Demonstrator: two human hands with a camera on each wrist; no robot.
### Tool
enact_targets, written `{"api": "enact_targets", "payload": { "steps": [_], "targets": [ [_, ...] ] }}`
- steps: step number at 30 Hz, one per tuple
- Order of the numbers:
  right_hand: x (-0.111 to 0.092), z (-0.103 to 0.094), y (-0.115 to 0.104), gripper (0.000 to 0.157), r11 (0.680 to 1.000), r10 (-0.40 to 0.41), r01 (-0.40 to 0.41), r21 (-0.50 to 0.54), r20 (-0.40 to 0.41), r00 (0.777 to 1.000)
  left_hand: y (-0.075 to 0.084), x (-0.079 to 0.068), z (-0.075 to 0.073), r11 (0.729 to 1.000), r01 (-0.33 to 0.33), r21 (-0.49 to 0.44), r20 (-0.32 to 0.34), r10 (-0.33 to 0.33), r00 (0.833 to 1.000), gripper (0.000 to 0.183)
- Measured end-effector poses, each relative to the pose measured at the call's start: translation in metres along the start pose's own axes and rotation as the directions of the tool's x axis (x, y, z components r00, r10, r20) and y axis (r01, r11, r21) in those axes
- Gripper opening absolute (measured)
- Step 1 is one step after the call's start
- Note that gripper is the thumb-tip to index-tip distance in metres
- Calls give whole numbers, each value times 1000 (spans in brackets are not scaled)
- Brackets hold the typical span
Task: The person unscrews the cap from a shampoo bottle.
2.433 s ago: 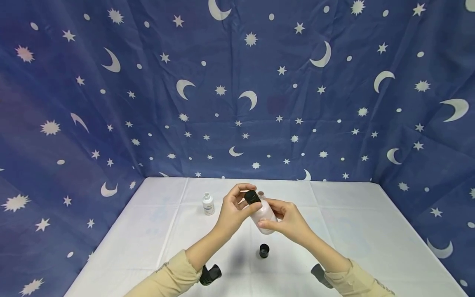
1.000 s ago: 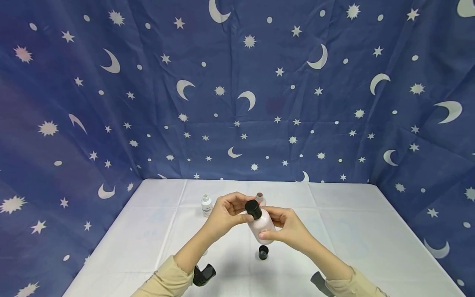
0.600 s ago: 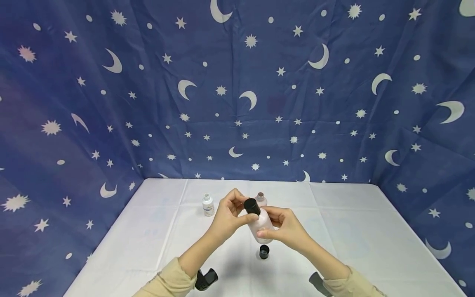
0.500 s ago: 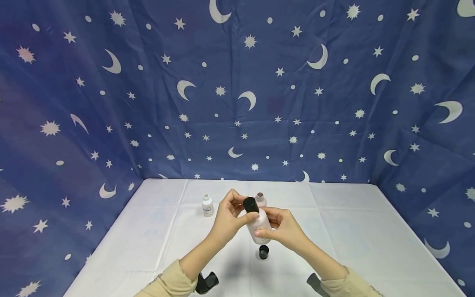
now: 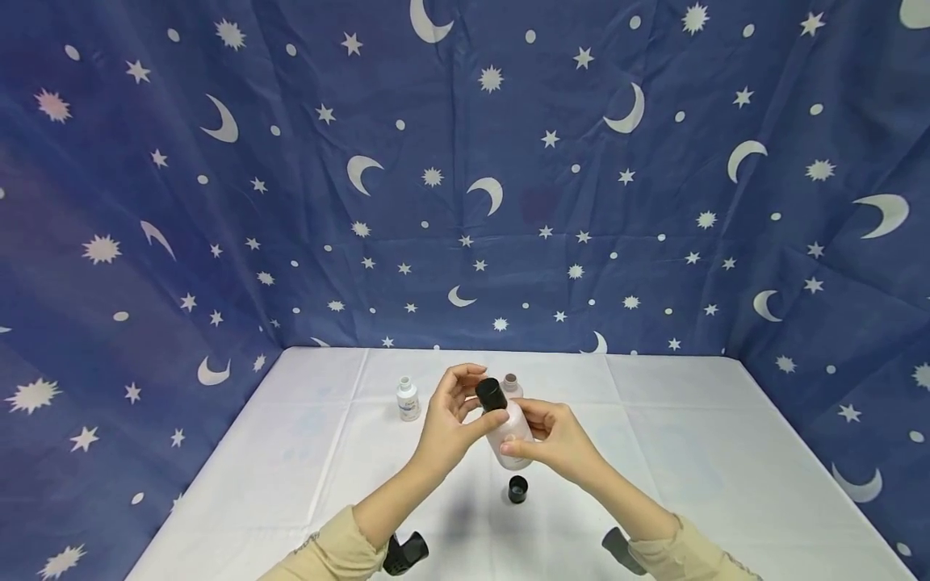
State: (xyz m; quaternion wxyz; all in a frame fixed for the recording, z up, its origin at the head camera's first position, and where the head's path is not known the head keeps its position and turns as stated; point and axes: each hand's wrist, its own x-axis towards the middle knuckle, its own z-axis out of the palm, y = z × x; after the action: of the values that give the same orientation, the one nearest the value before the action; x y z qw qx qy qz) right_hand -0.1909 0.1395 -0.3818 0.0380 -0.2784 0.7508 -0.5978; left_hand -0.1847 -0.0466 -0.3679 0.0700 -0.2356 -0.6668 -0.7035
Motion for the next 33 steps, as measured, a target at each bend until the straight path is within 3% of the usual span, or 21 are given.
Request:
{"api": "enact_targets", "payload": {
  "steps": [3, 6, 10, 13, 18, 23, 27, 33],
  "targets": [
    [-1, -1, -2, 53, 1000, -2, 2, -5, 6, 1000, 2, 0, -11, 1000, -19, -15, 180, 21, 983, 69],
    [-3, -3, -2, 56, 1000, -2, 2, -6, 17, 1000, 4, 0, -21, 1000, -9, 0, 335, 9, 942, 61],
    [-5, -4, -1, 56, 1000, 5, -5, -6, 24, 1000, 8, -1, -27, 996, -44, 71, 434, 9, 901, 53],
    [-5, -5, 0, 55, 1000, 0, 0, -20, 21, 1000, 9, 1, -26, 990, -103, 98, 456, 47, 889, 49],
    [-4, -5, 1, 56, 1000, -3, 4, -28, 19, 1000, 9, 4, -27, 982, -166, 87, 438, 112, 892, 45],
    [-5, -5, 1, 58, 1000, -8, 8, -24, 16, 1000, 7, 8, -28, 985, -168, 44, 445, 131, 886, 44],
    [-5, -2, 0, 59, 1000, -7, 7, -14, 15, 1000, 6, 7, -27, 994, -111, 5, 401, 100, 910, 45],
    [-4, 1, -1, 58, 1000, -9, 9, -5, 4, 1000, 6, 4, -24, 999, -45, -2, 277, 43, 960, 53]
  ]
}}
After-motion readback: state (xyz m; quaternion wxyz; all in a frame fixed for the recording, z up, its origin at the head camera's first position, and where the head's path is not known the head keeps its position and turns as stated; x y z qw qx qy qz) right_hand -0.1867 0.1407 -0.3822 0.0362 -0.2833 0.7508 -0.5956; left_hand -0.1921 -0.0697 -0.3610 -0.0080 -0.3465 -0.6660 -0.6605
